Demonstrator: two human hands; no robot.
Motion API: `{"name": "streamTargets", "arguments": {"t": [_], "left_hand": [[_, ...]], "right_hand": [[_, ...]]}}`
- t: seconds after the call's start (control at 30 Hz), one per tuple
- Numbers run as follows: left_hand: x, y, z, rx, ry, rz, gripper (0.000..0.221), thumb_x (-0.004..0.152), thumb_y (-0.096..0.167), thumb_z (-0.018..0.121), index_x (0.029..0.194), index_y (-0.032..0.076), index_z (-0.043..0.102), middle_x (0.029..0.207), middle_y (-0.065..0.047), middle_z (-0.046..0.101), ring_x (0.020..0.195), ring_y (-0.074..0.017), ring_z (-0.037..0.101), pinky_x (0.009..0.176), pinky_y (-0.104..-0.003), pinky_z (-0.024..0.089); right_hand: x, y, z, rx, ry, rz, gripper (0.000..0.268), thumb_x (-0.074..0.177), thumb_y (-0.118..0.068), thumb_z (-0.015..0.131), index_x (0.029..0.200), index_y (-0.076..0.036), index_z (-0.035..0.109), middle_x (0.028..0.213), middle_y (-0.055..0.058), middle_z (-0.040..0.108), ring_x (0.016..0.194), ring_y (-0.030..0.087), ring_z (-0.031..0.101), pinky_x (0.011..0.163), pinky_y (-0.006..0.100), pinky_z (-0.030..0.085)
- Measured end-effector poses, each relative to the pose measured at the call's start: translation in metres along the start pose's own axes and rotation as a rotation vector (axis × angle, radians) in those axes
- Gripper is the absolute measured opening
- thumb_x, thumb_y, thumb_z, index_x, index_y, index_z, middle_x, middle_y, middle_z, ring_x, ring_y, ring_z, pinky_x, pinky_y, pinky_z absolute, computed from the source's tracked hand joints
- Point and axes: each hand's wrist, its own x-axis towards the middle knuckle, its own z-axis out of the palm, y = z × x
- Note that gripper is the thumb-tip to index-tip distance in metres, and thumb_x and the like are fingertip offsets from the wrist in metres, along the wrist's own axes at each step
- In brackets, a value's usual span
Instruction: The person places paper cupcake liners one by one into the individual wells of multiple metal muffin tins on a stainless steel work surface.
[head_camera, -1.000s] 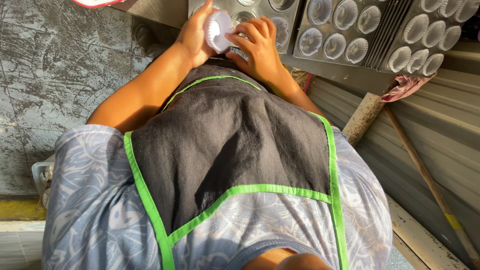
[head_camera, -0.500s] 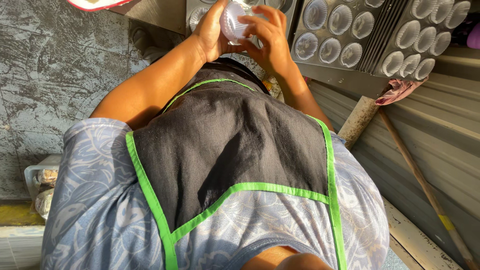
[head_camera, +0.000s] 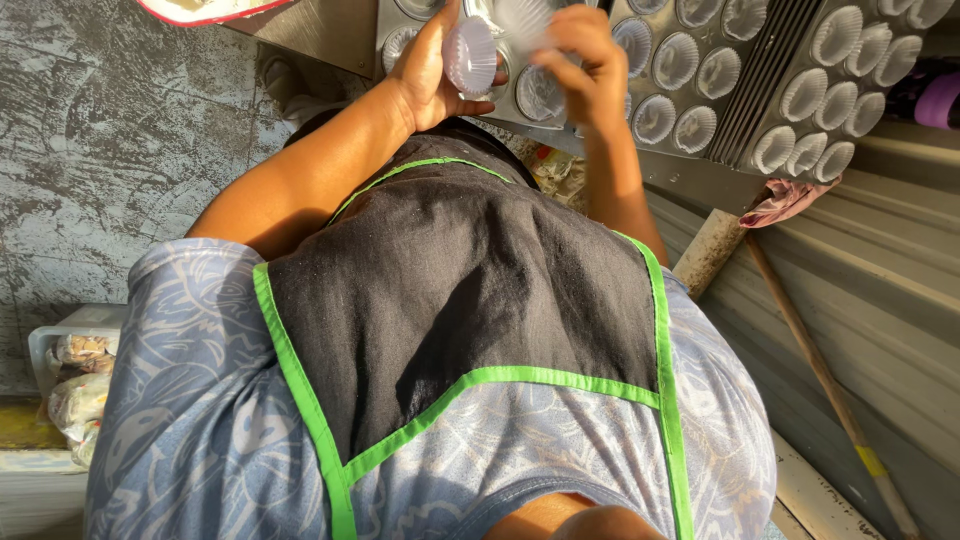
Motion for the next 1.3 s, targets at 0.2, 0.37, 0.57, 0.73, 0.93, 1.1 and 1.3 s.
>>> {"name": "streamTargets", "arguments": {"t": [0.2,0.37,0.57,0.73,0.93,1.1,1.3], "left_hand": [[0.001,0.005,-0.004,-0.027,0.025,0.006,0.087,0.082,0.08,0.051,0.135,0.011,0.057,0.114,-0.008,0.072,0.103,-0.0245,0.075,0.083,-0.052,0.063],[0.002,0.008,-0.005,-0.017,0.037,0.0,0.088,0.081,0.081,0.054,0.132,0.01,0.06,0.114,-0.008,0.072,0.102,-0.0234,0.076,0.082,-0.052,0.062],[0.003,0.013,-0.004,-0.032,0.024,0.004,0.087,0.079,0.081,0.055,0.13,0.01,0.06,0.112,-0.008,0.071,0.1,-0.0232,0.075,0.081,-0.051,0.062],[0.002,0.014,-0.003,-0.001,0.03,0.019,0.088,0.08,0.082,0.054,0.13,0.009,0.061,0.112,-0.01,0.071,0.101,-0.0235,0.075,0.079,-0.049,0.063],[0.0,0.015,-0.005,0.005,0.052,0.029,0.087,0.08,0.08,0.053,0.129,0.009,0.06,0.113,-0.009,0.07,0.102,-0.0237,0.074,0.077,-0.049,0.063],[-0.001,0.015,-0.008,-0.012,0.038,0.032,0.087,0.082,0.079,0.054,0.132,0.008,0.06,0.114,-0.009,0.07,0.104,-0.0237,0.074,0.079,-0.048,0.063],[-0.002,0.013,-0.001,-0.06,0.015,0.012,0.082,0.083,0.078,0.051,0.134,0.013,0.058,0.114,-0.009,0.069,0.101,-0.0224,0.072,0.082,-0.047,0.065]], "right_hand": [[-0.005,0.038,-0.039,-0.919,0.088,-0.126,0.021,0.095,-0.011,0.08,0.115,-0.018,0.081,0.121,-0.004,0.077,0.131,0.028,0.054,0.112,0.055,0.02],[-0.02,0.059,-0.018,-1.005,-0.087,-0.062,0.029,0.091,-0.01,0.068,0.116,-0.02,0.079,0.123,-0.007,0.075,0.138,0.031,0.046,0.111,0.068,0.001],[-0.019,0.059,-0.015,-0.952,-0.102,0.044,0.017,0.095,-0.023,0.069,0.108,-0.019,0.079,0.118,-0.006,0.075,0.14,0.032,0.044,0.113,0.068,-0.002],[-0.003,0.065,-0.005,-1.02,-0.041,-0.053,0.026,0.1,-0.036,0.065,0.113,-0.016,0.077,0.125,-0.003,0.071,0.141,0.033,0.04,0.113,0.066,-0.005],[-0.009,0.053,-0.005,-0.963,-0.121,0.021,0.03,0.106,-0.044,0.064,0.112,-0.018,0.079,0.123,-0.004,0.07,0.141,0.032,0.042,0.112,0.066,-0.006],[-0.006,0.014,-0.003,-0.901,-0.136,0.0,0.027,0.105,-0.04,0.069,0.116,-0.017,0.08,0.125,-0.002,0.069,0.138,0.034,0.043,0.113,0.065,0.003],[0.008,-0.031,0.054,-0.635,-0.246,-0.283,0.025,0.09,-0.017,0.082,0.114,-0.015,0.077,0.122,-0.001,0.069,0.127,0.026,0.053,0.117,0.055,0.022]]}}
